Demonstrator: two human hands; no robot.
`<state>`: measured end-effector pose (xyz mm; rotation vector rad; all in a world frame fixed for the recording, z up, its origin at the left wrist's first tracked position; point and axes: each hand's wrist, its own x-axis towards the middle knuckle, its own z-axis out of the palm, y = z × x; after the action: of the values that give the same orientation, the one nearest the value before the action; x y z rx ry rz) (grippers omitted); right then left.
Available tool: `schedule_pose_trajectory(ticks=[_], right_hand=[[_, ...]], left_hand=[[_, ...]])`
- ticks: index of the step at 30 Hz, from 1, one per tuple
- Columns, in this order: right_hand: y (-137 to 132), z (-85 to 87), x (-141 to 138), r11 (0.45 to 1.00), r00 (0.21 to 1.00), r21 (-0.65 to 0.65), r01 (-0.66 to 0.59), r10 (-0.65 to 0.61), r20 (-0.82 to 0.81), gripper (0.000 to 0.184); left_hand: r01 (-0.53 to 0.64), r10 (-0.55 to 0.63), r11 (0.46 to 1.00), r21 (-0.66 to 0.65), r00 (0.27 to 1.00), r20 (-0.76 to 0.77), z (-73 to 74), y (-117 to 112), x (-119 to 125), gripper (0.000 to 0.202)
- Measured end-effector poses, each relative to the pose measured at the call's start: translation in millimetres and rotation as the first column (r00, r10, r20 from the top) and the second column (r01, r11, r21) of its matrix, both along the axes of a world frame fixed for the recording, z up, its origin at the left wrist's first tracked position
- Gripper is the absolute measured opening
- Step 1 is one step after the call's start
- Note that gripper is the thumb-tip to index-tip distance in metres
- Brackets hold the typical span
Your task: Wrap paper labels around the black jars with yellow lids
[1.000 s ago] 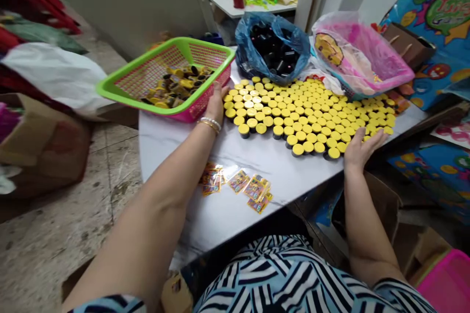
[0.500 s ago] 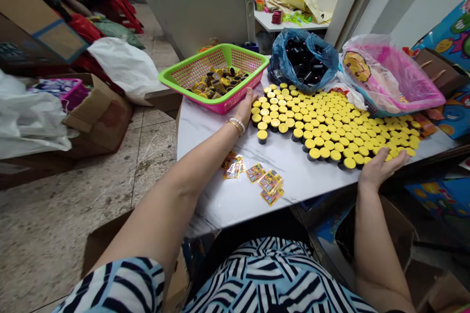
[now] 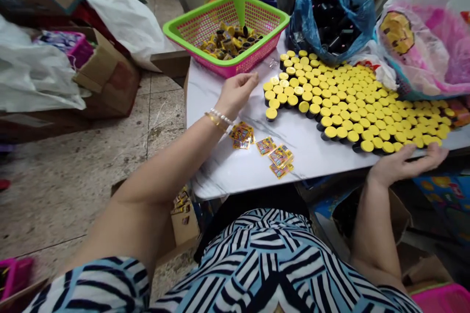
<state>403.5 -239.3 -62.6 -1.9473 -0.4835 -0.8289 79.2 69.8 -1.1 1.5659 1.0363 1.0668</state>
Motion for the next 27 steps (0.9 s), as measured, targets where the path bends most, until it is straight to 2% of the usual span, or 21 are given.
schedule_pose_trajectory(ticks=[2,3,4,5,6,8,10,12,14,17,20,23,27], right_hand=[[-1,15.9,-52,0.988,0.982,-0.029,-0.152,0.155,0.113,0.049],[1,24.3,-80,0.962,0.957,-0.059,-0.266,0.271,0.104,0.041],[6,32.1,-106,0.904,0.908,-0.128,-0.407,0.415,0.046,0.035],[13,38.6,-130,0.788,0.820,-0.243,-0.566,0.570,-0.063,0.032],[23,43.4,-149,0.668,0.728,-0.304,-0.680,0.664,-0.170,0.030],[48,47.4,-175,0.435,0.524,-0.312,-0.844,0.792,-0.313,0.026],[75,45.2,-187,0.263,0.372,-0.309,-0.914,0.847,-0.381,0.024],[100,39.9,-190,0.137,0.298,-0.376,-0.916,0.862,-0.411,0.024],[119,34.6,-191,0.069,0.291,-0.479,-0.875,0.865,-0.408,0.027],[136,31.9,-195,0.030,0.306,-0.578,-0.815,0.871,-0.386,0.015],[141,35.8,-201,-0.020,0.295,-0.628,-0.778,0.871,-0.393,0.007],[140,39.9,-204,-0.052,0.276,-0.656,-0.753,0.880,-0.387,0.005],[143,40.9,-201,-0.129,0.197,-0.619,-0.775,0.881,-0.430,0.016]], left_hand=[[0.026,-0.026,0.999,-0.020,1.000,-0.005,9.9,-19,-23,0.022],[0.026,-0.026,0.999,-0.037,1.000,0.000,14.9,-29,-30,0.021],[0.026,-0.025,0.998,-0.053,1.000,0.013,19.4,-38,-36,0.021],[0.033,-0.031,0.997,-0.067,0.999,0.030,23.0,-47,-38,0.021],[0.048,-0.044,0.996,-0.075,0.998,0.050,25.4,-54,-39,0.022],[0.078,-0.071,0.995,-0.069,0.993,0.091,25.9,-65,-37,0.025],[0.088,-0.082,0.995,-0.046,0.990,0.113,21.1,-72,-37,0.029],[0.084,-0.079,0.996,-0.042,0.991,0.112,13.2,-75,-43,0.032],[0.081,-0.073,0.994,-0.067,0.992,0.107,5.5,-77,-53,0.034],[0.057,-0.046,0.994,-0.091,0.991,0.129,-0.4,-77,-68,0.037],[0.047,-0.037,0.997,-0.061,0.987,0.154,-0.6,-75,-75,0.039],[0.063,-0.059,0.998,-0.016,0.984,0.166,-3.0,-69,-77,0.042],[0.097,-0.102,0.994,0.046,0.988,0.112,-12.9,-60,-77,0.042]])
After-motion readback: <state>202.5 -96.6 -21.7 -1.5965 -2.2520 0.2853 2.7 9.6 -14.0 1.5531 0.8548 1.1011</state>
